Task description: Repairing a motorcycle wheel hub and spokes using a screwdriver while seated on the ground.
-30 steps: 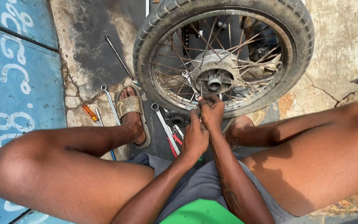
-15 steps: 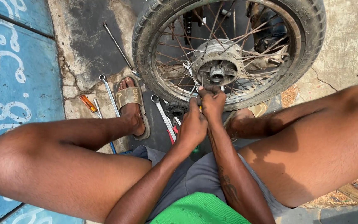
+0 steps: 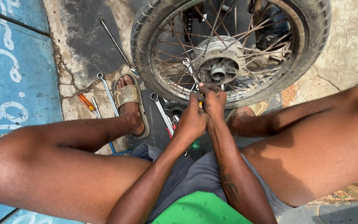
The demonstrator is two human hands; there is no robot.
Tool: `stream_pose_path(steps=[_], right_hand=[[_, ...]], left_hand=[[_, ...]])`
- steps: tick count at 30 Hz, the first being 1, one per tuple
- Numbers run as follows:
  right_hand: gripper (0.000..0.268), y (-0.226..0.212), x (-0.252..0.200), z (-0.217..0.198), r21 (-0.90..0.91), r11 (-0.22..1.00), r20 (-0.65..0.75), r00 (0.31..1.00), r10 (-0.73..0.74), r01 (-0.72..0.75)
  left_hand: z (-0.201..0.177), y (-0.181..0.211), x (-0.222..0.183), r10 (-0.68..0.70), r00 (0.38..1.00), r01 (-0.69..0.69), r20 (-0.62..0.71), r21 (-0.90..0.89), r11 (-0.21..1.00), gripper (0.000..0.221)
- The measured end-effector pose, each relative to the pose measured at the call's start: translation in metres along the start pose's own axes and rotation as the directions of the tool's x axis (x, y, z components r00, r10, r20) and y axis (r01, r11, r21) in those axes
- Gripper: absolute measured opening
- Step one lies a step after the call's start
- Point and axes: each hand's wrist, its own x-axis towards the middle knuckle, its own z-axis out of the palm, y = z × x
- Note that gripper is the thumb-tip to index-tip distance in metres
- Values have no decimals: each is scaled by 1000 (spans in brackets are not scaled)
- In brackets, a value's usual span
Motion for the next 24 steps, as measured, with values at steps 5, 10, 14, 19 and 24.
stream_pose_path(steps=[5,10,14,19,24], right_hand=[[11,1,4,6,52,998,9,999,42,-42],[11,8,-2,5,54,998,77,996,-49,45],[12,27,16,-7,168,974,139,975,-175,151],[12,27,11,-7,118,974,14,981,-195,192],[11,18,9,-5,-47,971,7,973,-233,233]], left_hand=[[10,-32,8,237,963,-224,-129,110,968,57],[4,-5,-12,196,977,-189,-81,82,979,52],[4,-6,1,287,949,-257,-134,205,944,48],[4,-15,7,211,976,-193,-55,232,953,63],[15,-30,1,258,964,-251,-68,99,963,58]])
